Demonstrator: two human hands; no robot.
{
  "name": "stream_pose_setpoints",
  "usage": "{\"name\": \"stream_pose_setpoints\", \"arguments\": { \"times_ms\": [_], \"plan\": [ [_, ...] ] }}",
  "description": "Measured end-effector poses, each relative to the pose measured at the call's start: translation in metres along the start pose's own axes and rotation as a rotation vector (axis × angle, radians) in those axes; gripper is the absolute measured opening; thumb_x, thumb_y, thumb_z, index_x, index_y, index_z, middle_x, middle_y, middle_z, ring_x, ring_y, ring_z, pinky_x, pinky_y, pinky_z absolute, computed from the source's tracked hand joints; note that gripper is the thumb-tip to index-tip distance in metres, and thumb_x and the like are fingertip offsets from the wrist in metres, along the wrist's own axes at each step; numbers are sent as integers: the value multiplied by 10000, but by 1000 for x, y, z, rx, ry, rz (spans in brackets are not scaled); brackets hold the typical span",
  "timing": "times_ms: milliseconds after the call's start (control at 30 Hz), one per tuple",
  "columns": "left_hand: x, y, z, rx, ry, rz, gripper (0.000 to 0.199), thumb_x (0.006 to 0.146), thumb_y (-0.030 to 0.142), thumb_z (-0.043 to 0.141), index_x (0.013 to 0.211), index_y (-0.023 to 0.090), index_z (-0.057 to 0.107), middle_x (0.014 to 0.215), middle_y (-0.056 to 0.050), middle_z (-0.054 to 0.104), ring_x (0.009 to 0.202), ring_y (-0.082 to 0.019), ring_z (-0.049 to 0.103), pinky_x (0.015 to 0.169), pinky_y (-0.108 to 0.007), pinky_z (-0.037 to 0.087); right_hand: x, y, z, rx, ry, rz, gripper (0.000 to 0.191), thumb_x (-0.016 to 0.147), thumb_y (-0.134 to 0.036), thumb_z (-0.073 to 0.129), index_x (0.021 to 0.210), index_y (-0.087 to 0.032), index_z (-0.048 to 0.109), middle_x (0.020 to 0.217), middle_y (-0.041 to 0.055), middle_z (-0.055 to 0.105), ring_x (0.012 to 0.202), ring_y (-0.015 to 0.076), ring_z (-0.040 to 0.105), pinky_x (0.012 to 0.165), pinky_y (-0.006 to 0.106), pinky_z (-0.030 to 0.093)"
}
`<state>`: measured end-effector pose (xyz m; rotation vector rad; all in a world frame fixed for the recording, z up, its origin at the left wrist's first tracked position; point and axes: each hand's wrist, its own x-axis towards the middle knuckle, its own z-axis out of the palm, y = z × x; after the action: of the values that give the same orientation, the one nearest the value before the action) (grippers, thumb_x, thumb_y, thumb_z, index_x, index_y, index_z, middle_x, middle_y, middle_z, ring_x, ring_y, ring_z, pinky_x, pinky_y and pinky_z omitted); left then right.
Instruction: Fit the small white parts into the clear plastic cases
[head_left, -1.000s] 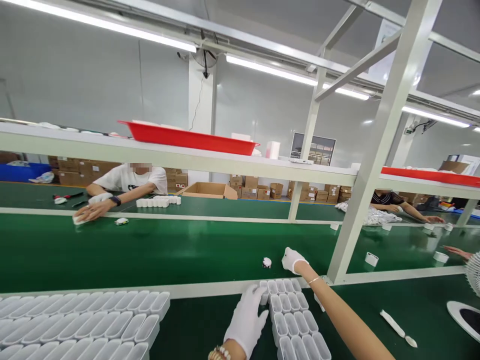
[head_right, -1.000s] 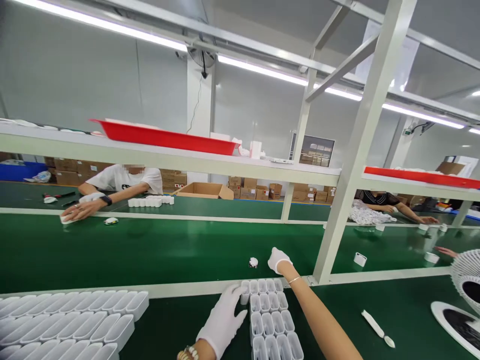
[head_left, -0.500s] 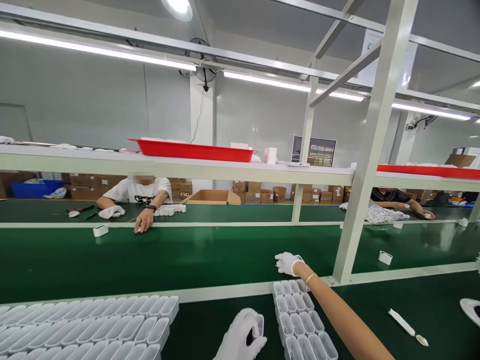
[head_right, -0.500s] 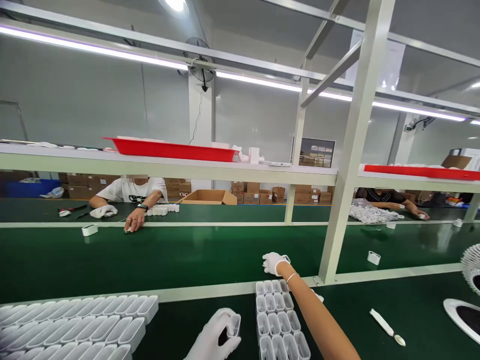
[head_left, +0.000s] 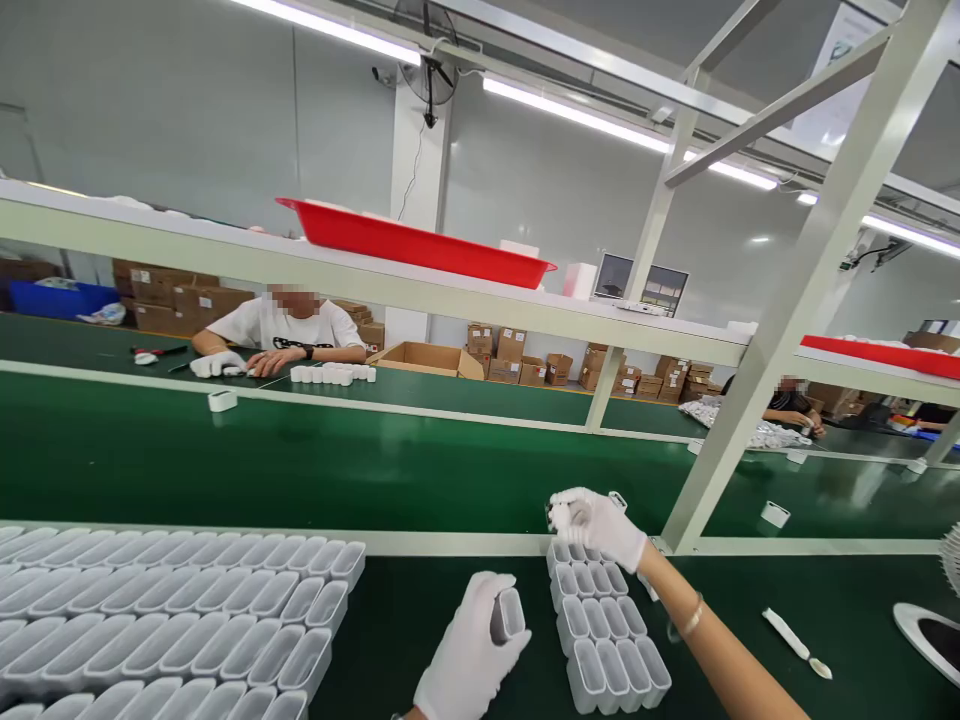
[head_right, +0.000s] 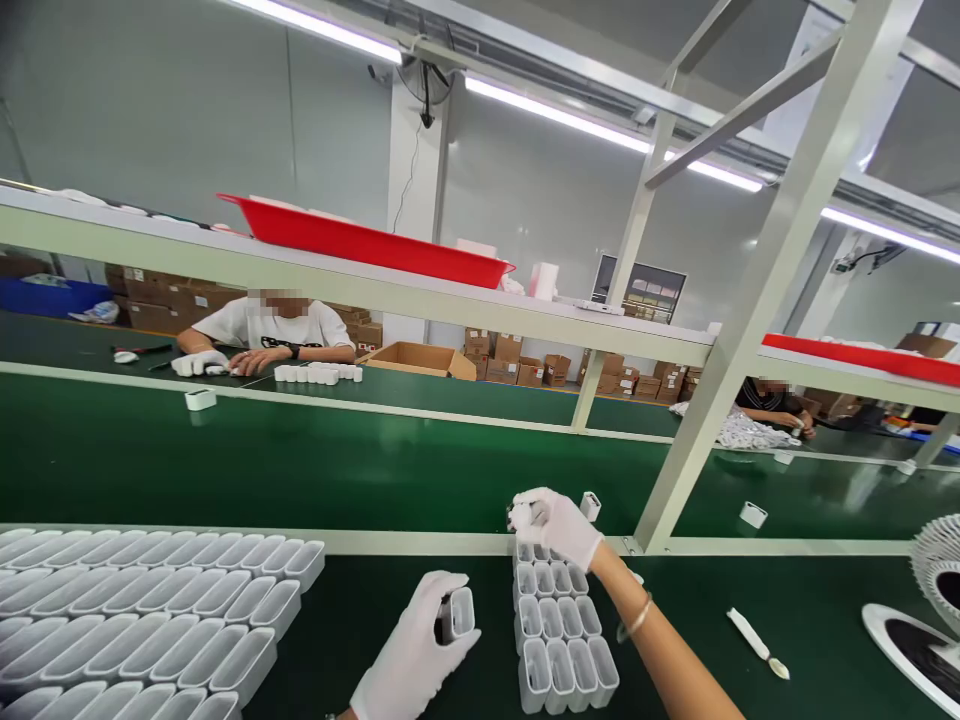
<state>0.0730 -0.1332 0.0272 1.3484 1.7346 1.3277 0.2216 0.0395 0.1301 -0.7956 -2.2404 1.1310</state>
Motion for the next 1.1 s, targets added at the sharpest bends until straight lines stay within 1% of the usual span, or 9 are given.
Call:
{"name": "stream_pose_setpoints", "arguments": {
  "times_ms": [67,167,267,367,433,500,633,900,1100],
  "plan": [
    [1,-3,1,8,14,-19,484,791,275,627,1267,218,556,1357,-108,580,1201,-287,623,996,-398,541,-22,-3,13,47,-92,18,477,652,-261,863,1049,-143,627,841,34,712,808,196,711,779,357,573],
    [0,-8,1,49,44,11,491,817,296,619,1298,235,544,1371,-97,580,1231,-297,607,1049,-455,503,-52,-11,30,50,-162,53,466,629,-236,847,1052,-173,660,854,41,719,832,226,700,808,389,572],
    [-3,-12,3,85,58,111,452,837,324,628,1280,249,572,1311,-97,619,1164,-294,647,1025,-482,521,-68,-19,39,-28,-192,54,298,671,-270,811,935,-191,698,860,43,708,835,237,661,799,365,548],
    [-5,-15,3,107,55,191,415,837,337,656,1243,262,611,1242,-96,658,1097,-285,681,971,-465,563,-69,-25,41,-130,-219,41,159,731,-302,773,797,-197,673,870,32,686,839,216,621,757,310,509],
    [-6,-17,3,115,74,196,417,821,312,673,1232,263,625,1236,-98,668,1091,-287,689,953,-456,578,-68,-28,41,-206,-224,43,143,725,-250,772,806,-205,663,876,10,672,838,193,593,751,284,473],
    [-6,-18,2,121,99,181,424,808,291,673,1228,261,631,1245,-100,673,1101,-292,690,953,-455,582,-66,-31,41,-255,-244,38,158,707,-178,767,809,-211,650,808,-26,633,775,157,549,715,258,423],
    [-6,-17,0,149,94,164,421,787,280,671,1206,244,651,1232,-117,685,1093,-306,696,944,-478,587,-66,-36,42,-219,-312,40,158,715,-136,741,737,-203,599,714,-58,551,695,117,476,639,225,345],
    [-6,-11,1,219,51,126,441,760,266,678,1199,234,654,1230,-117,689,1087,-304,696,952,-479,587,-71,-38,46,-214,-324,77,194,729,-110,670,702,-201,502,729,-58,517,681,106,451,632,220,323],
    [-7,-5,0,240,83,199,416,753,222,665,1168,250,666,1182,-97,707,1046,-277,709,912,-433,607,-74,-32,51,-249,-303,13,234,756,-108,680,703,-206,475,714,-62,510,680,108,455,651,211,361]
  ]
}}
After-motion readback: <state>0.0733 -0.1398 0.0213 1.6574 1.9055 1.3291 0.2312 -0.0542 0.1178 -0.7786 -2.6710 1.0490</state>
